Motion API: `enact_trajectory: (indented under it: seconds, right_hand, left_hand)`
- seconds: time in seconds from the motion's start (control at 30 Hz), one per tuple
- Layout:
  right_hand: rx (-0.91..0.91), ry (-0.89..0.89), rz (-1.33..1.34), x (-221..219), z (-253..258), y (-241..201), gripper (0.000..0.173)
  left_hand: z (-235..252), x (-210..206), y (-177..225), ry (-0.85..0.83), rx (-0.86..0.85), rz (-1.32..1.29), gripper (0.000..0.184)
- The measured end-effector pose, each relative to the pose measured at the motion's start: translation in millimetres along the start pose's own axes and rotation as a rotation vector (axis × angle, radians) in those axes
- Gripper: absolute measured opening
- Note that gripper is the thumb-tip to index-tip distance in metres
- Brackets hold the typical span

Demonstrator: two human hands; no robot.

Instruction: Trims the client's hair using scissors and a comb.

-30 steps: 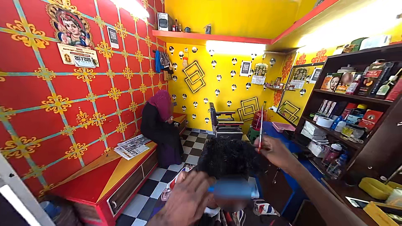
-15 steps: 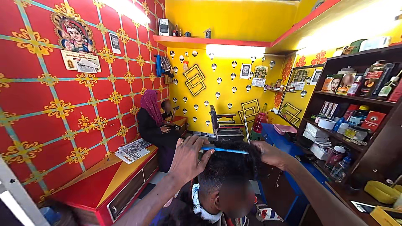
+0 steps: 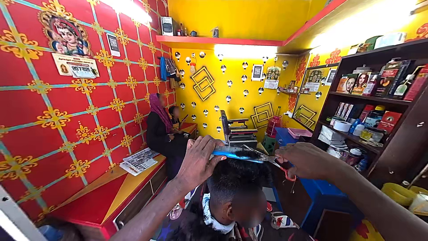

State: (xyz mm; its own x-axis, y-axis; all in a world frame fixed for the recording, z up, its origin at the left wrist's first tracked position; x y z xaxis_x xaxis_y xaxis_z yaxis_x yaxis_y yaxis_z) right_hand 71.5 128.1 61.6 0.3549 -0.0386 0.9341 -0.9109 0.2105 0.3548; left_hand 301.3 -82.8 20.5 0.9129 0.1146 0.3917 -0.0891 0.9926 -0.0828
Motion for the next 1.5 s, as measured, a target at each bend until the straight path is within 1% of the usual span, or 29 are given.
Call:
enact_trajectory:
  seconds: [0.03,0.07,0.17,0.23,0.27,0.33,0.37,0.47,0.5,0.6,0.67,0.73,0.77,0.8,0.87,0.9,0.93,0.97,1.0,1.03,1.07,1.13,1.2,1.27,1.3,1.37,1.4,1.47,1.5]
  right_hand:
    - [0.009,0.052,0.001,1,-2,1,0.029]
    - [0.012,0.075,-0.009,2,-4,4,0.023]
    - [-0.045,0.012,-0.023,2,-8,17,0.024]
    - [-0.064,-0.038,-0.026,4,-8,19,0.023]
    - [-0.052,-0.056,-0.014,4,-6,16,0.027]
    - [0.004,-0.05,0.014,5,0,5,0.043]
    - [0.019,-0.036,0.017,7,3,-3,0.046]
    - [0.052,0.043,-0.019,16,7,-19,0.031]
    - [0.067,0.065,-0.047,17,6,-19,0.03]
    - [0.069,0.052,-0.055,16,3,-12,0.029]
    - [0.056,0.018,-0.043,11,3,-6,0.026]
    - [0.027,-0.025,0.01,9,7,-3,0.027]
    - [0.003,-0.045,0.059,8,9,-3,0.027]
    - [-0.031,-0.07,0.123,8,12,-4,0.029]
    - [-0.113,-0.107,0.205,-4,19,1,0.043]
    - [-0.154,-0.088,0.257,-14,25,5,0.043]
    - [-0.204,-0.02,0.338,-24,31,8,0.035]
    - [-0.251,0.073,0.459,-36,37,10,0.028]
    - [-0.287,0.164,0.621,-46,43,10,0.025]
    - [-0.304,0.251,0.823,-54,47,8,0.026]
    - [-0.289,0.297,1.038,-61,51,3,0.028]
    - [-0.217,0.275,1.381,-68,57,-8,0.032]
    - [-0.167,0.229,1.52,-70,61,-15,0.032]
    - [-0.141,0.197,1.488,-64,63,-16,0.035]
    - [-0.126,0.185,1.419,-59,64,-15,0.036]
    - [-0.08,0.164,1.139,-44,62,-5,0.039]
    - [-0.08,0.165,0.947,-37,59,2,0.036]
    - [-0.124,0.122,0.58,-25,54,20,0.032]
    - [-0.141,0.078,0.455,-19,50,27,0.033]
  left_hand:
    - [0,1,0,-0.005,-0.003,-0.002,0.037]
    - [1,1,0,-0.009,-0.007,-0.001,0.037]
    - [1,3,1,-0.014,-0.026,0.007,0.037]
    - [2,4,0,-0.022,-0.028,-0.005,0.043]
    - [2,5,0,-0.028,-0.024,-0.014,0.049]
    - [2,5,1,-0.026,-0.019,-0.033,0.059]
    - [3,5,1,-0.028,-0.018,-0.044,0.062]
    - [5,4,1,-0.03,-0.03,-0.072,0.067]
    - [5,4,1,-0.034,-0.037,-0.071,0.068]
    - [8,5,4,-0.076,-0.081,0.011,0.063]
    - [9,4,6,-0.09,-0.14,0.097,0.051]
    - [8,7,9,-0.09,-0.158,0.106,0.042]
    - [7,14,15,-0.11,-0.105,0.068,0.039]
    - [6,24,23,-0.117,0.006,-0.022,0.036]
    - [-23,29,22,0.064,0.191,-0.146,0.04]
    - [-45,29,21,0.126,0.237,-0.187,0.044]
    - [-65,31,27,0.16,0.226,-0.203,0.045]
    - [-84,32,35,0.152,0.172,-0.197,0.044]
    - [-99,32,44,0.098,0.102,-0.169,0.041]
    - [-108,30,50,0.027,0.043,-0.117,0.039]
    - [-110,27,52,-0.028,0.03,-0.076,0.039]
    - [-97,22,42,-0.05,0.132,-0.084,0.042]
    - [-75,19,24,-0.041,0.238,-0.097,0.045]
    - [-55,14,8,-0.071,0.297,-0.065,0.046]
    - [-48,11,2,-0.094,0.322,-0.058,0.046]
    - [-40,2,-9,-0.126,0.361,-0.045,0.045]
    - [-38,-3,-14,-0.127,0.366,-0.029,0.045]
    - [-34,-10,-24,-0.119,0.366,-0.004,0.043]
    - [-32,-13,-27,-0.116,0.356,-0.004,0.042]
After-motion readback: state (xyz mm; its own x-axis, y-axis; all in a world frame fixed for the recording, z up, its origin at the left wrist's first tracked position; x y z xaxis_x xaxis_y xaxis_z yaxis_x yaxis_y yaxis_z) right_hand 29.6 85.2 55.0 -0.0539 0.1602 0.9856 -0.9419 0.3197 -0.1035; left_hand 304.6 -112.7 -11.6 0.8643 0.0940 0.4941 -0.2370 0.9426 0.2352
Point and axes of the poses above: each hand's wrist, its own z-axis towards the middle knuckle, its own x-axis out of the back of the hand, y = z × x, the point moved 4 cm from there along z, towards the middle knuckle, and after that the axes turned 6 degrees about y, right-handed, at the moved point
